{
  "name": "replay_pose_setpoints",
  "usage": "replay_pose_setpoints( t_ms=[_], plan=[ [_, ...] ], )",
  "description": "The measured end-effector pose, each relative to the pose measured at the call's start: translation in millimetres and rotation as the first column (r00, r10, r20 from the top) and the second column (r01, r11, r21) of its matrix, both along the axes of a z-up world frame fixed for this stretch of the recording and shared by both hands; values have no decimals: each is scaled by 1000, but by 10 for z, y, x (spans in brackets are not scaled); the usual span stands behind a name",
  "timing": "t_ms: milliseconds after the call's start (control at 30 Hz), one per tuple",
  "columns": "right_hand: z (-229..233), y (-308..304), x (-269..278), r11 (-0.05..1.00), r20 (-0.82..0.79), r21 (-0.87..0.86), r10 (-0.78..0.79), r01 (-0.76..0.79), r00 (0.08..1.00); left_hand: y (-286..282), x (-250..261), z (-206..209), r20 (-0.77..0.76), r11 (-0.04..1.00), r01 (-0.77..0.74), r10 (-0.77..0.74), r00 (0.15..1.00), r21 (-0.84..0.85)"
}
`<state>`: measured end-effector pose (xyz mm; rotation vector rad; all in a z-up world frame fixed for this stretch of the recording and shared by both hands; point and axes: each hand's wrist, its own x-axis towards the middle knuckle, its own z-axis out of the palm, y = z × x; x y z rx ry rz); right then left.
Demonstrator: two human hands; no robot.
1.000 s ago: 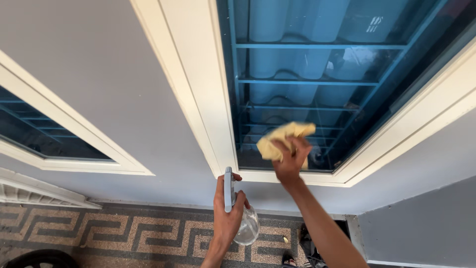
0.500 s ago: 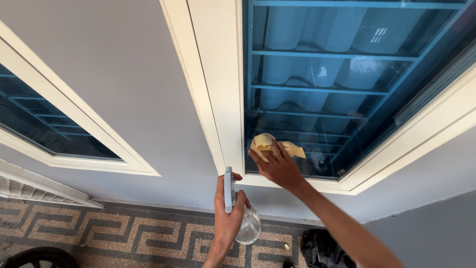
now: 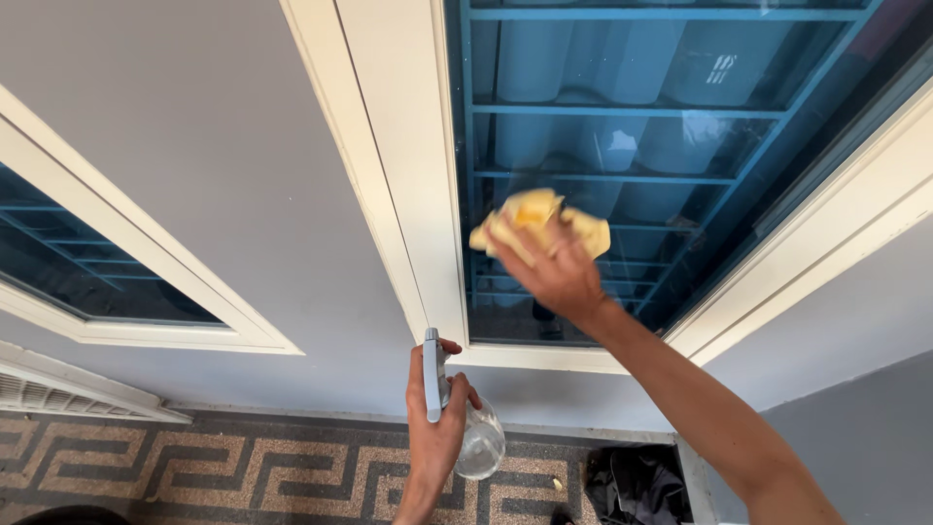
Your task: The person cleans a window by wiping the glass pane with a cloth while holding a spray bottle.
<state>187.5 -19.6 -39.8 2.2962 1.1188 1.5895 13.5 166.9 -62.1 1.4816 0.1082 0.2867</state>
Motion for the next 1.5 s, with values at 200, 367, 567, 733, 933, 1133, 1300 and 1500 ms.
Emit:
replay_pose_setpoints(
  t_ms=[200,367,567,733,933,1133,1300,1500],
  plan=[
    [-673,-243,306,873,-43,-459,163,-164,986,50,-46,124,-12,999,18,-18,1000,31],
    [113,-134,326,954,249,-300,109,-31,962,36,-85,247,-8,1000,23,-23,1000,11],
    [-46,59,265,961,222,-277,43,20,974,39,-34,223,-12,997,27,-26,1000,67],
    [-538,-75,214,855,80,-510,151,-90,985,29,-47,133,-52,997,53,-50,997,58],
    [49,-292,229,977,366,-165,-67,136,928,-29,32,184,-11,998,43,-43,999,51],
    [-118,-230,87,981,244,-177,-39,84,969,-83,55,220,-30,993,73,-70,997,92],
    [-165,-364,76,909,320,-401,20,116,947,-185,46,240,-67,990,114,-109,992,78],
    [133,-777,103,981,381,-98,-117,166,917,-380,112,282,-49,986,137,-133,990,92]
  ],
)
